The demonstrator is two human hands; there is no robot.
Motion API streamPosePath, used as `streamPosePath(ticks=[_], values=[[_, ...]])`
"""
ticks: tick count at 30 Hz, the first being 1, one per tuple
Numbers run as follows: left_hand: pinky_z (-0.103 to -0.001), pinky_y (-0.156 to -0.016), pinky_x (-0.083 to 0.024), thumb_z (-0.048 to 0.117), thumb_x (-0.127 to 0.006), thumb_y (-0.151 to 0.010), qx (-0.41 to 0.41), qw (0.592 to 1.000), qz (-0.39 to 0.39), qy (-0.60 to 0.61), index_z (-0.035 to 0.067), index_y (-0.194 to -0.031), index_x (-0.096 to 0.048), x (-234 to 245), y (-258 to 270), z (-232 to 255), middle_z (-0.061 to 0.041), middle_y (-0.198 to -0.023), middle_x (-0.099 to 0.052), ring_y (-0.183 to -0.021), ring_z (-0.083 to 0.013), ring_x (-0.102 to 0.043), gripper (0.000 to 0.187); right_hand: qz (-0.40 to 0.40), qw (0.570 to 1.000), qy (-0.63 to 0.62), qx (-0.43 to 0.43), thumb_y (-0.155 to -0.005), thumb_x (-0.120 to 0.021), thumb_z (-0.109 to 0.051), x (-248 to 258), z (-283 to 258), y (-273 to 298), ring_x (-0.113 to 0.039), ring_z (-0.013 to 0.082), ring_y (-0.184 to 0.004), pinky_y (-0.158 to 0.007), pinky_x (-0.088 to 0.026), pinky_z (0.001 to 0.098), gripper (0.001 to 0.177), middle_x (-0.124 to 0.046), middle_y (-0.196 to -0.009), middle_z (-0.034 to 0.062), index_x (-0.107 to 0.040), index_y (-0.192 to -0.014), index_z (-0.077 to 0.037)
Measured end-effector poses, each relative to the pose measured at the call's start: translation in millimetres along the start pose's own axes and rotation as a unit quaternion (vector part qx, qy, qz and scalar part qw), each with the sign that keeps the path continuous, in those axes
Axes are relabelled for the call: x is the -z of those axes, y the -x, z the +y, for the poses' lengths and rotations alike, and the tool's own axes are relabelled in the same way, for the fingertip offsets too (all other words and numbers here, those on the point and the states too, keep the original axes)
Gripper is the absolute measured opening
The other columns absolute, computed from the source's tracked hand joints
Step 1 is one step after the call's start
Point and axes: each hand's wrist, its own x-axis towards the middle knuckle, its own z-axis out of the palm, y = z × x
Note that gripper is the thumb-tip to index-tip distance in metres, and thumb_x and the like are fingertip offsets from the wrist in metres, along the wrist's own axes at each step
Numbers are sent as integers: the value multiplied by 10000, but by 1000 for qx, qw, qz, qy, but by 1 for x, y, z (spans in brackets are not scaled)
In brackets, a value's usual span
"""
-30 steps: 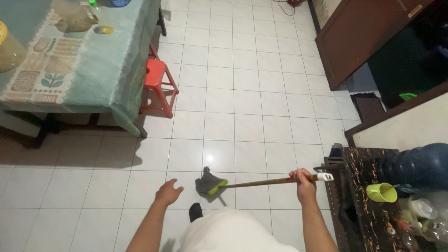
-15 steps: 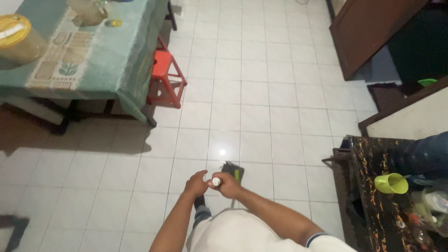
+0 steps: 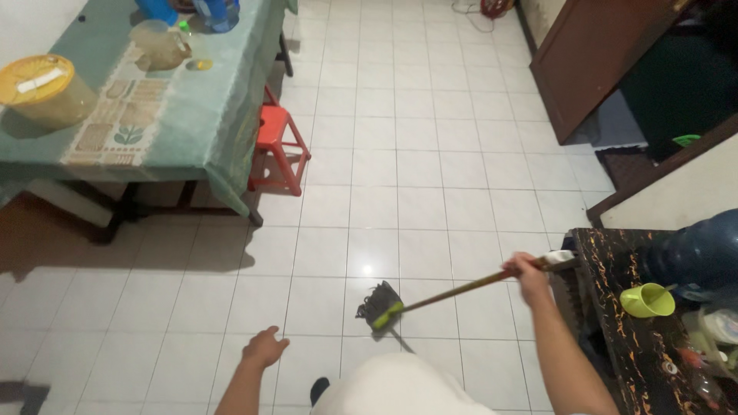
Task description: The person mops the tiled floor using a mop, moving it back and forth around a table and a stool.
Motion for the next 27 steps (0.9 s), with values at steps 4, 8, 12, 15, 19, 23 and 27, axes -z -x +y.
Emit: streamPosePath(ticks=[4,8,12,15,19,23,27], values=[[-374,-951,-359,402,-494,-783,-31,997,49,-42,174,-1251,-379,31,-8,-10,-39,-1244,-449,-1150,-214,-423,533,51,998,7,37,-819,-541,-152,8,9,0,-552,166,-703,-762,-432,302,85,-557,-698,61,-530,-797,-71],[-410,-962,-331,388,-504,-774,-89,992,37,-83,180,-1256,-373,24,-14,-4,-37,-1253,-435,-1157,-232,-403,542,38,980,176,90,-845,-525,-274,-49,85,17,-472,147,-665,-633,-381,330,262,-531,-696,48,-556,-724,-44],[-408,-984,-286,396,-507,-779,-149,986,2,-78,193,-1288,-302,7,-9,14,-53,-1317,-327,-1202,-248,-318,585,-62,949,304,59,-682,-650,-179,-204,149,100,-522,105,-695,-632,-431,251,179,-602,-789,22,-579,-824,-94],[-414,-989,-268,373,-497,-791,-199,978,6,-62,182,-1289,-298,10,0,18,-53,-1315,-333,-1193,-241,-329,569,-333,888,282,144,-737,-632,-167,-274,131,191,-477,101,-604,-536,-416,269,131,-549,-641,33,-571,-759,-52],[-412,-974,-281,360,-507,-787,-236,969,47,-49,169,-1283,-301,33,9,-5,-67,-1312,-327,-1190,-245,-327,570,-412,838,338,120,-774,-635,-227,-325,74,269,-429,116,-567,-537,-400,270,221,-506,-581,56,-540,-715,-36],[-422,-968,-281,357,-511,-789,-214,973,44,-71,165,-1294,-288,56,10,-32,-81,-1320,-313,-1186,-248,-329,584,-461,824,318,91,-805,-614,-235,-349,56,298,-437,113,-597,-562,-398,268,232,-504,-600,33,-536,-693,-48],[-417,-977,-286,368,-495,-789,-189,981,26,-33,162,-1293,-289,57,6,-57,-67,-1306,-346,-1190,-242,-339,582,-452,848,255,112,-788,-575,-208,-345,97,258,-494,116,-654,-649,-422,277,173,-553,-650,15,-541,-695,-66]])
